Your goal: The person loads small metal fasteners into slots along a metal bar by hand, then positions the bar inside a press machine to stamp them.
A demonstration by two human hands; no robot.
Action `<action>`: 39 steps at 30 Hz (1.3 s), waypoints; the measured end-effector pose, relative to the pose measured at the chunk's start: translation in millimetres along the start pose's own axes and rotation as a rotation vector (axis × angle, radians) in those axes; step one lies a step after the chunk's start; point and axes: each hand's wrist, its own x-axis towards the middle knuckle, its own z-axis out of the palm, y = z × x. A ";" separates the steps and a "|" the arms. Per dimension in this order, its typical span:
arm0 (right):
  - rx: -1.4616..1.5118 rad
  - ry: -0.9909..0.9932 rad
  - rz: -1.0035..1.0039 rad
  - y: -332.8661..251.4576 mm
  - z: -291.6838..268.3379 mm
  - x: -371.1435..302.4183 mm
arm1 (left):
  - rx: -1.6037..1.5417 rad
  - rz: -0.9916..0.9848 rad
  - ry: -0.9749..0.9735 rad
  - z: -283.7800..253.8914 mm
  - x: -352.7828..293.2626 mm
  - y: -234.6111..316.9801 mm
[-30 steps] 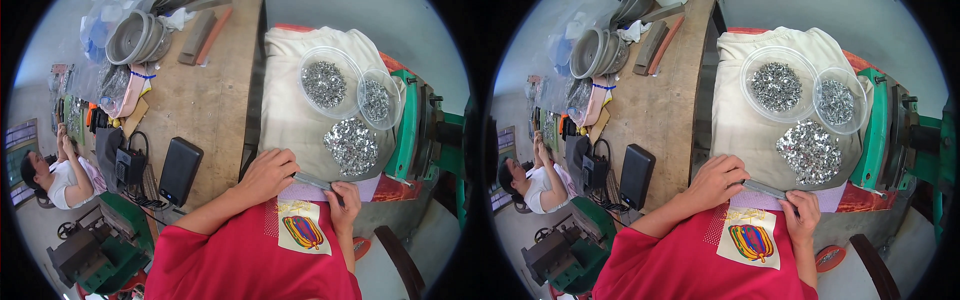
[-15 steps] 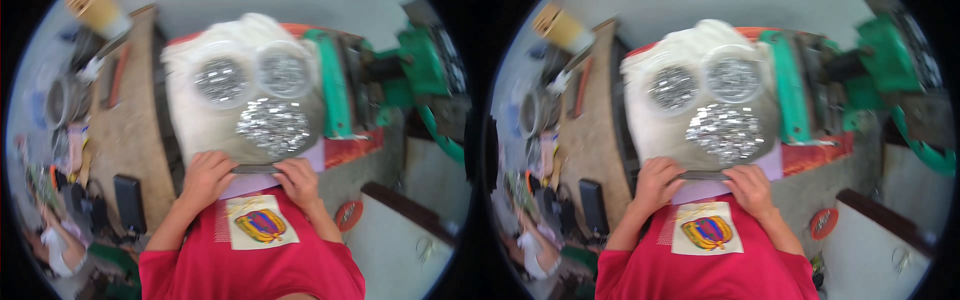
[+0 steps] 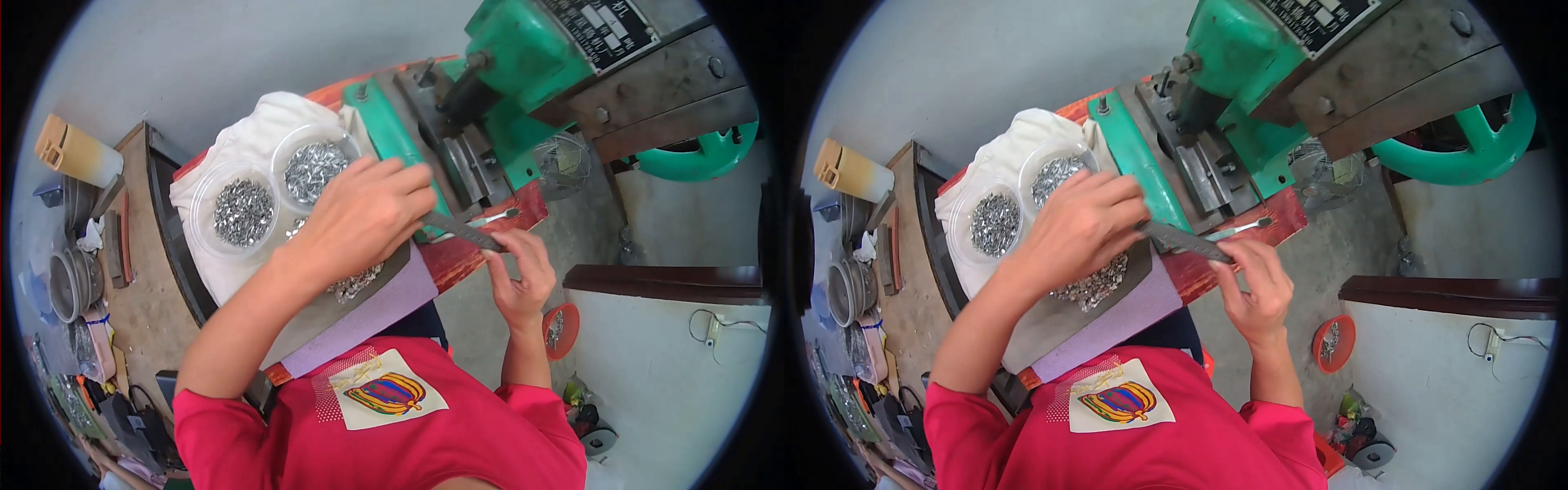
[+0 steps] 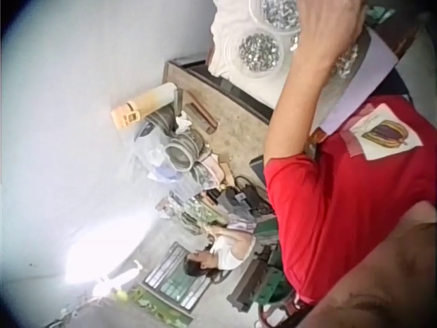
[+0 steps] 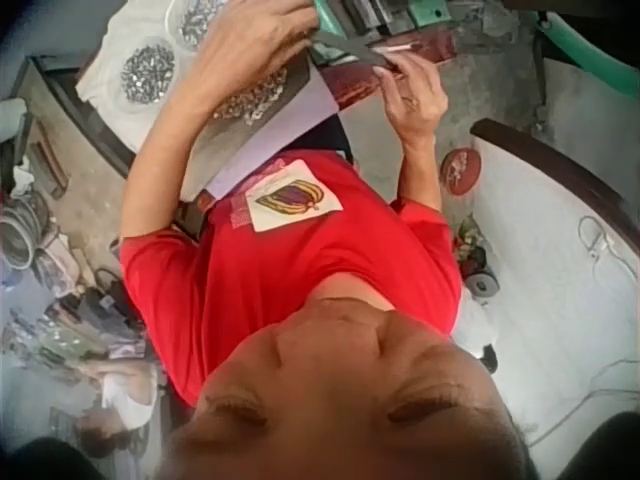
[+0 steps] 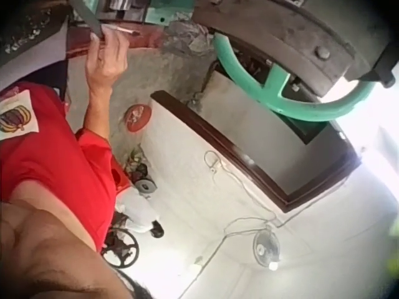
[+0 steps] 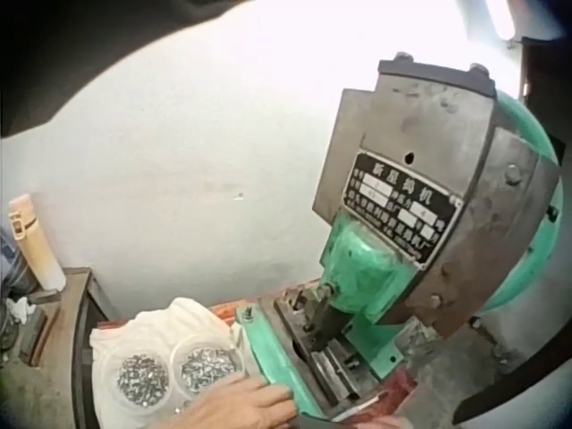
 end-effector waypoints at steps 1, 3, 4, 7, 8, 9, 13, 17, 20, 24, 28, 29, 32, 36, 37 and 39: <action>0.003 0.007 -0.009 4.0 -1.5 3.4 | 0.058 0.087 -0.005 1.6 15.7 -4.0; -0.023 0.070 0.045 13.1 -3.3 8.1 | 0.130 0.162 -0.012 6.7 45.4 -10.5; -0.033 0.079 0.042 18.5 -3.1 10.0 | 0.196 0.227 -0.022 9.3 57.4 -13.2; -0.053 0.077 0.081 29.9 1.7 11.0 | 0.309 0.334 -0.041 19.2 79.4 -21.9; -0.043 0.075 0.082 31.6 3.0 12.1 | 0.313 0.328 -0.047 21.2 85.9 -24.4; -0.025 0.071 0.121 32.4 5.4 11.8 | 0.330 0.362 -0.060 23.8 90.2 -26.7; -0.106 0.066 0.125 41.9 1.1 4.2 | 0.342 0.449 -0.075 44.7 107.2 -24.6; -0.005 0.064 0.226 34.4 3.1 -2.3 | 0.398 0.421 -0.011 51.0 96.2 -11.9; -0.010 0.034 0.263 33.2 -4.2 -7.3 | 0.460 0.369 -0.149 57.4 100.7 3.0; -0.035 0.022 0.312 27.2 -10.6 -17.4 | 0.480 0.331 -0.340 68.4 108.8 20.7; -0.016 0.030 0.346 25.7 -12.9 -25.8 | 0.489 0.329 -0.414 69.6 110.4 29.4; -0.013 0.032 0.347 23.9 -11.9 -26.2 | 0.492 0.329 -0.417 68.6 112.0 28.9; -0.045 0.048 0.387 21.7 -17.8 -27.2 | 0.524 0.386 -0.521 61.9 121.1 35.3; -0.060 0.046 0.379 19.0 -10.7 -20.1 | 0.465 0.389 -0.491 63.0 119.5 23.9; -0.054 0.061 0.335 18.8 -7.7 -16.4 | 0.509 0.364 -0.479 66.0 114.9 21.8; -0.002 0.078 0.353 15.4 0.0 -9.5 | 0.436 0.378 -0.425 56.1 112.2 13.8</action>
